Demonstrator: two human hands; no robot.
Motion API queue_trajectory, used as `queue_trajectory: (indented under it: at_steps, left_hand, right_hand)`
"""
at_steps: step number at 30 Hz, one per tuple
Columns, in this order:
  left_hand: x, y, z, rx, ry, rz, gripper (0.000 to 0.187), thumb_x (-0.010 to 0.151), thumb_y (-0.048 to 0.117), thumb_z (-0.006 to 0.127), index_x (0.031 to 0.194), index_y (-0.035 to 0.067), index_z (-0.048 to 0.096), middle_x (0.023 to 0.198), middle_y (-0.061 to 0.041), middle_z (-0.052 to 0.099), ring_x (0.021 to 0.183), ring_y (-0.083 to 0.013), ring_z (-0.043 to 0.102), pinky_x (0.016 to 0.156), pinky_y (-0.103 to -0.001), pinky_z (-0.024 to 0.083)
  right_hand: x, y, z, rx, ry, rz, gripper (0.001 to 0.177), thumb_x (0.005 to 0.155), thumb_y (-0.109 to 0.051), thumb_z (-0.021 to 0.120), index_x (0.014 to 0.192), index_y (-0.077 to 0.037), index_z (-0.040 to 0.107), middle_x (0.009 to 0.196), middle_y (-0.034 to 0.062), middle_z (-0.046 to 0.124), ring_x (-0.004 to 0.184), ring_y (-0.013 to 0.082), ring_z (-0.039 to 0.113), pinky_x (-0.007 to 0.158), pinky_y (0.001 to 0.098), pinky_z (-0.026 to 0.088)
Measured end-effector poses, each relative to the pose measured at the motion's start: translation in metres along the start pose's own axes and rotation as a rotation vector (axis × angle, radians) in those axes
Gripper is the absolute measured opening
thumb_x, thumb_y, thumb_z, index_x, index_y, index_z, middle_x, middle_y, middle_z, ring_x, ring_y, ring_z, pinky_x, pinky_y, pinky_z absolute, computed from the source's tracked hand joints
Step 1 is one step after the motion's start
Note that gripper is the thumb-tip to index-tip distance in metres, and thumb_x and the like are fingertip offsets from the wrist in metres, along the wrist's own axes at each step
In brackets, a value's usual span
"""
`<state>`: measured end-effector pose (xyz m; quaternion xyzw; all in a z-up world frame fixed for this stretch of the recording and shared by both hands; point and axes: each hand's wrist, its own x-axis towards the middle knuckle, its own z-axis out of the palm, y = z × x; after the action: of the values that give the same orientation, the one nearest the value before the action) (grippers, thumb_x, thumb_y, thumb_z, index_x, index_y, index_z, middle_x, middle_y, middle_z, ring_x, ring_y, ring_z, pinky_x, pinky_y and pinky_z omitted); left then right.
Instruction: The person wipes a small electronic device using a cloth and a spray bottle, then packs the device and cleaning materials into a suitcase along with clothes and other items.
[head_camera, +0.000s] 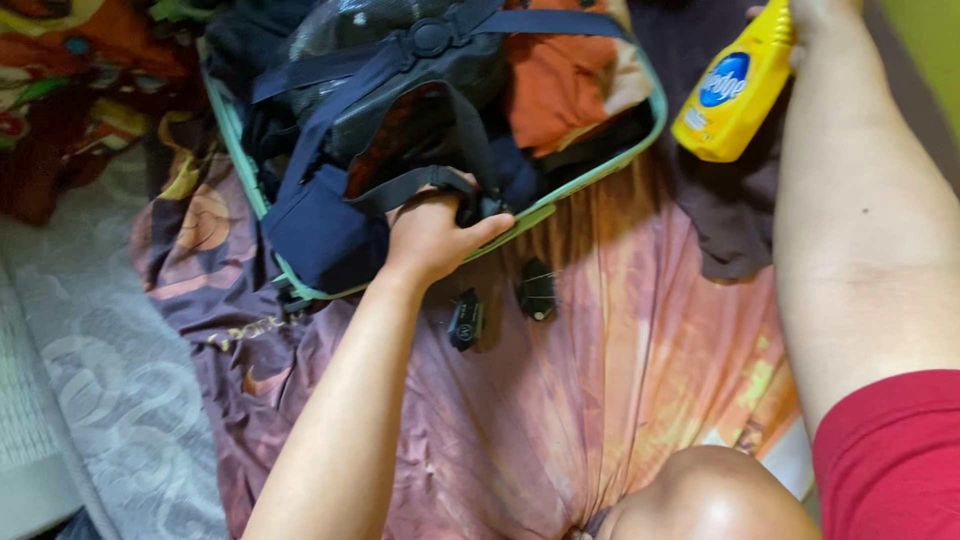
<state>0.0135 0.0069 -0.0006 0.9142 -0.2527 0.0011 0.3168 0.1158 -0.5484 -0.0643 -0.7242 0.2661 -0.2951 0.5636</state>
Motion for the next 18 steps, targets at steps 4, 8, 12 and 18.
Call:
queue_trajectory:
  at_steps: [4, 8, 12, 18]
  left_hand:
    - [0.002, 0.001, 0.003, -0.004, 0.032, 0.029, 0.059, 0.078, 0.059, 0.076, 0.105, 0.007, 0.07, 0.105, -0.013, 0.07, 0.102, -0.0343, 0.063, 0.087, -0.048, 0.045]
    - [0.009, 0.004, -0.003, 0.029, -0.06, -0.047, 0.059, 0.08, 0.061, 0.075, 0.105, 0.007, 0.07, 0.104, -0.014, 0.07, 0.102, -0.0341, 0.064, 0.087, -0.048, 0.046]
    - [0.009, 0.006, -0.004, -0.029, -0.075, -0.106, 0.059, 0.077, 0.062, 0.074, 0.105, 0.01, 0.071, 0.103, -0.013, 0.071, 0.101, -0.0334, 0.065, 0.087, -0.047, 0.046]
    - [0.009, 0.008, -0.013, -0.118, -0.043, -0.108, 0.055, 0.078, 0.06, 0.075, 0.098, 0.009, 0.071, 0.1, -0.013, 0.072, 0.097, -0.0299, 0.067, 0.085, -0.045, 0.047]
  right_hand:
    - [0.002, 0.008, -0.01, 0.032, -0.008, -0.024, 0.034, 0.095, -0.001, 0.071, 0.127, 0.002, 0.061, 0.106, 0.0113, 0.07, 0.081, 0.0275, 0.076, 0.08, 0.0421, 0.067]
    - [-0.03, -0.013, -0.025, 0.261, -0.071, -0.093, 0.035, 0.097, 0.001, 0.071, 0.131, 0.004, 0.06, 0.11, 0.0119, 0.07, 0.085, 0.0291, 0.076, 0.084, 0.0438, 0.068]
    - [-0.127, -0.085, -0.081, 0.406, -0.275, -0.139, 0.042, 0.101, 0.002, 0.066, 0.142, 0.002, 0.056, 0.112, 0.0108, 0.064, 0.085, 0.0274, 0.072, 0.085, 0.0396, 0.063]
    - [-0.263, -0.242, -0.129, 0.282, -0.498, -0.036, 0.061, 0.097, -0.018, 0.058, 0.157, -0.01, 0.055, 0.091, 0.0117, 0.064, 0.078, 0.0178, 0.071, 0.076, 0.0341, 0.062]
